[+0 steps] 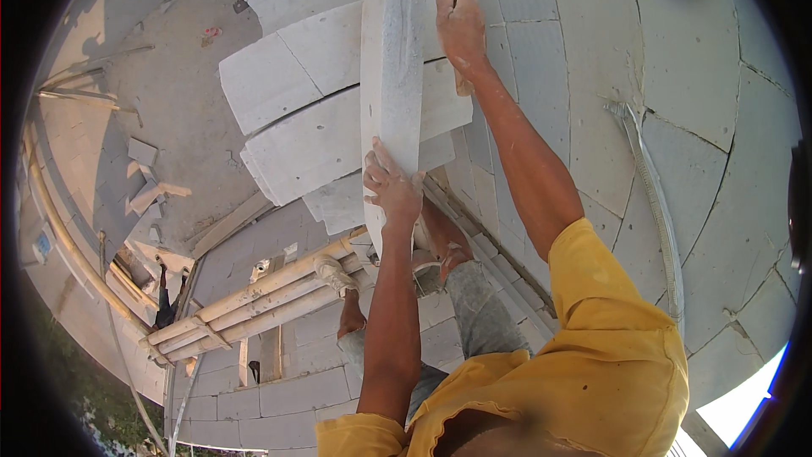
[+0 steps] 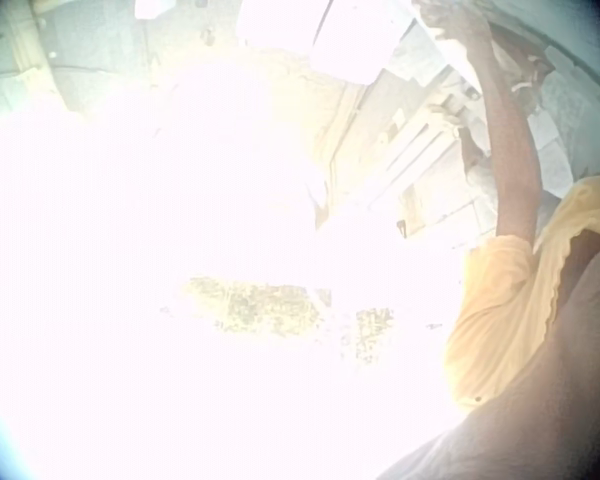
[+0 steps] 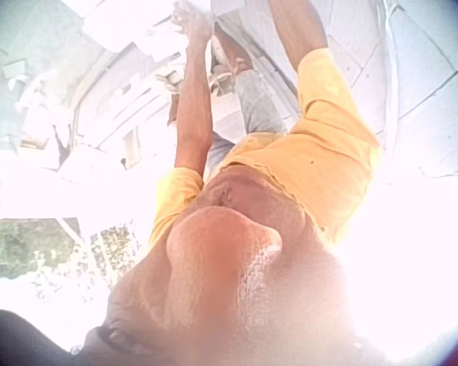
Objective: The person is trimming and applying mortar to lightweight concrete blocks to build a wall on a construction site.
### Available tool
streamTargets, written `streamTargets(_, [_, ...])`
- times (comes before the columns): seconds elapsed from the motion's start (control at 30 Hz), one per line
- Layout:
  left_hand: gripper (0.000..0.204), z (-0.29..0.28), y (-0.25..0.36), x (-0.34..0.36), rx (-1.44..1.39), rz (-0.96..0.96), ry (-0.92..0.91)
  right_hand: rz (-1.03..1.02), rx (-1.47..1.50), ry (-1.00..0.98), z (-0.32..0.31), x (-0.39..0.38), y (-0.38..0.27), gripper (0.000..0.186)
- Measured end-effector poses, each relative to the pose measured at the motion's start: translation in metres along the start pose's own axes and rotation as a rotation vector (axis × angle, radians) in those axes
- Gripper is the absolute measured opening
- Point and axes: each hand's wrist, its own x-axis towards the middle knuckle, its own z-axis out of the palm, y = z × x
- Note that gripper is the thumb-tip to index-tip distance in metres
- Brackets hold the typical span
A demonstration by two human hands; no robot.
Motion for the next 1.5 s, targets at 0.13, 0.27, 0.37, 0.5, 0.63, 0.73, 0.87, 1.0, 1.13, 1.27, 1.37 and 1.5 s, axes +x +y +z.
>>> streamTargets(0.13, [0.114, 0.009, 0.008, 0.0, -0.054, 0.068, 0.006, -0.068, -0.249, 0.027, 0.014, 0.009, 0.049, 0.054])
streamTargets(0.27, [0.114, -0.003, 0.0, -0.004, -0.025, 0.01, -0.01, -0.114, -0.07, 0.074, 0.015, -0.004, 0.017, 0.055])
streamTargets(0.37, [0.11, -0.004, 0.018, -0.004, -0.042, 0.024, -0.005, -0.087, -0.067, 0.164, 0.015, 0.007, 0.024, 0.056])
streamTargets(0.5, [0.109, -0.009, 0.011, -0.005, -0.04, -0.031, -0.042, -0.096, -0.136, 0.037, 0.019, 0.003, 0.036, 0.056])
streamTargets(0.63, [0.109, -0.006, 0.01, -0.007, -0.031, -0.016, -0.033, -0.046, -0.11, 0.079, 0.019, 0.01, 0.023, 0.056])
streamTargets(0.73, [0.109, -0.003, 0.011, -0.002, -0.034, 0.005, -0.012, 0.024, -0.089, 0.024, 0.031, 0.004, 0.028, 0.055])
streamTargets(0.87, [0.11, -0.002, 0.011, -0.003, -0.045, -0.021, -0.043, -0.111, -0.102, 0.134, 0.04, 0.003, 0.035, 0.055])
streamTargets(1.0, [0.115, 0.0, 0.003, -0.001, -0.022, 0.007, -0.028, 0.011, -0.2, 0.087, 0.041, -0.008, 0.017, 0.056])
streamTargets(1.13, [0.115, -0.003, 0.013, 0.0, -0.038, -0.016, -0.038, 0.093, -0.271, 0.05, 0.042, -0.014, 0.002, 0.057])
streamTargets(1.27, [0.115, -0.002, 0.008, 0.001, -0.036, -0.029, -0.049, 0.159, -0.166, 0.026, 0.049, -0.056, 0.0, 0.058])
streamTargets(1.37, [0.115, -0.001, 0.007, -0.004, -0.06, 0.014, -0.042, 0.242, -0.202, -0.055, 0.04, -0.094, 0.002, 0.058])
streamTargets(1.5, [0.116, 0.001, 0.006, 0.001, -0.04, -0.009, -0.047, 0.238, -0.175, -0.095, 0.037, -0.109, 0.011, 0.059])
